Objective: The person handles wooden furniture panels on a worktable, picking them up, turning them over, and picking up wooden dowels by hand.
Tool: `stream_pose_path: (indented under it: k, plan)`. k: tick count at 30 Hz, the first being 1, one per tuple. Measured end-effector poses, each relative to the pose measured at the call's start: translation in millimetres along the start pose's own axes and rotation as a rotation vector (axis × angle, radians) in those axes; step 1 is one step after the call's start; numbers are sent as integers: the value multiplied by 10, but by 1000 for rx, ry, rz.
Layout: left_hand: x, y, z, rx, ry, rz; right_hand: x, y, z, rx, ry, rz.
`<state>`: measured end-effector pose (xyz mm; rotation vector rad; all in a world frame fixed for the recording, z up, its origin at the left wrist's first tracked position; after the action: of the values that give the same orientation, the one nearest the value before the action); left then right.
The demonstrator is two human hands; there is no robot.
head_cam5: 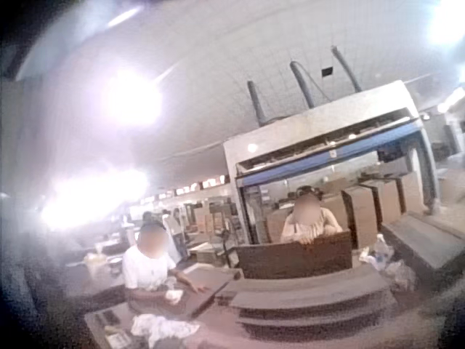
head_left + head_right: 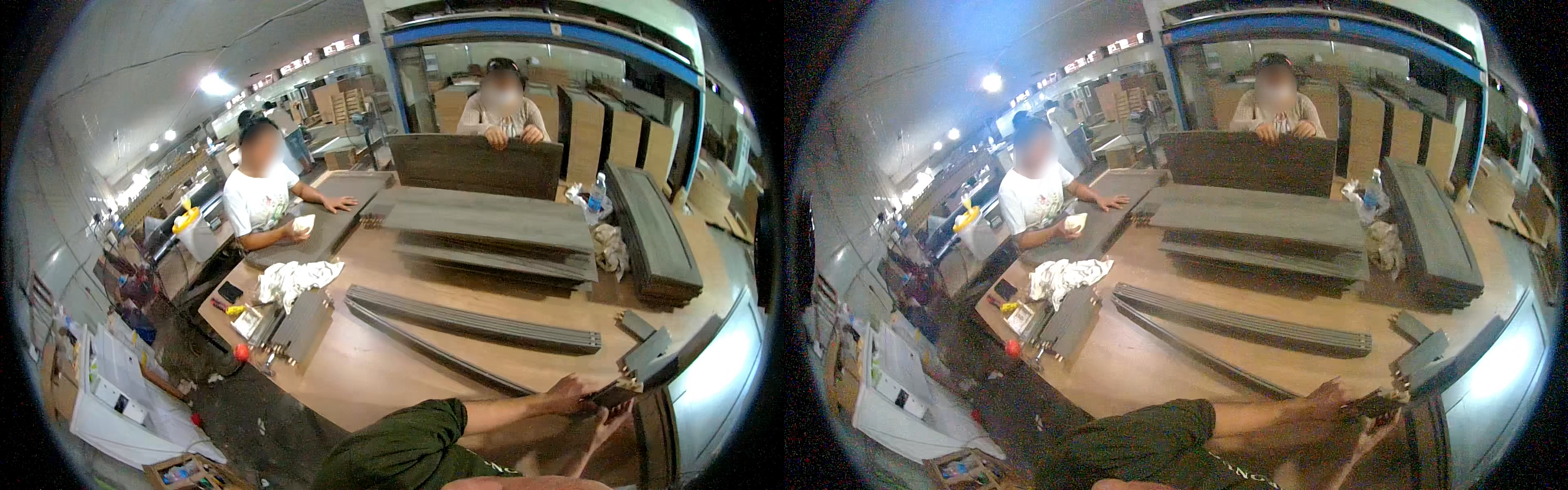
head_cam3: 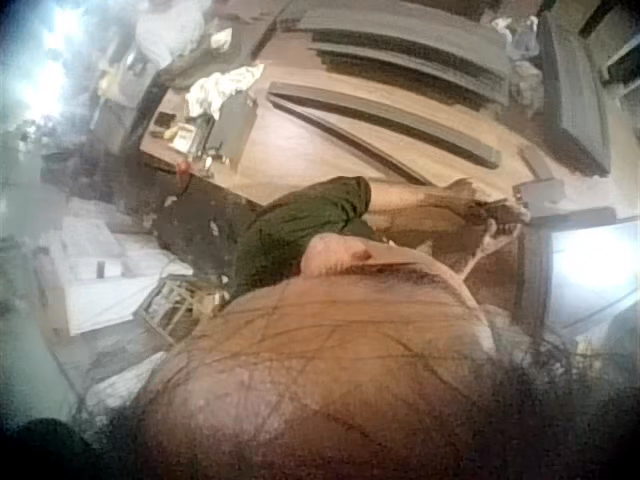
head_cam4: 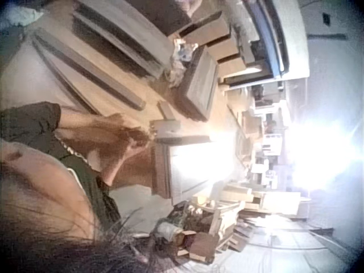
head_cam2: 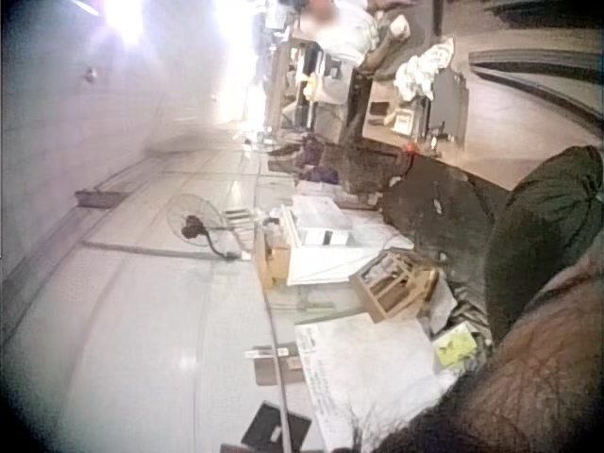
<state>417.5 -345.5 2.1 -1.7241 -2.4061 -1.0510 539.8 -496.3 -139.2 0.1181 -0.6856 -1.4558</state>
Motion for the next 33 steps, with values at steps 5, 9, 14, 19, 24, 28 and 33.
stream_pose_path:
  k: [5,9,14,19,24,28,33]
  plan:
    - [315,-531,363,-136,22,-80,-263,-25,515,-117,-218,32]
    - [830,-1232,445,205,110,-108,-74,-1,702,-88,-329,-9]
    - [1540,-2242,323,317,-78,-649,-195,169,496,64,-220,-97]
    - [1935,-2239,-1,562,-224,-394,-80,392,1346,68,-55,-79]
    - [2049,-1318,-1739,-198,-399,24,26,881,241,98,-495,-251]
    - [2250,-1499,-3494,-620,-914,526,-346,831,511,-4,-93,-173]
    - [2298,-1815,-3753,-629,-1054,653,-70,847,470,-87,-542,-297]
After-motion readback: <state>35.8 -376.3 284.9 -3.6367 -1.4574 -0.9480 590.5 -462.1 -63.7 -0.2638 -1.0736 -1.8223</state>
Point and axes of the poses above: each hand's wrist, its own y-axis towards the middle knuckle, its own x-axis out of the back of the hand, z = x × y, the point moved 9 cm from there along y, towards the middle knuckle, and after that the axes turned 15 degrees about -y, right-handed, at the moved point
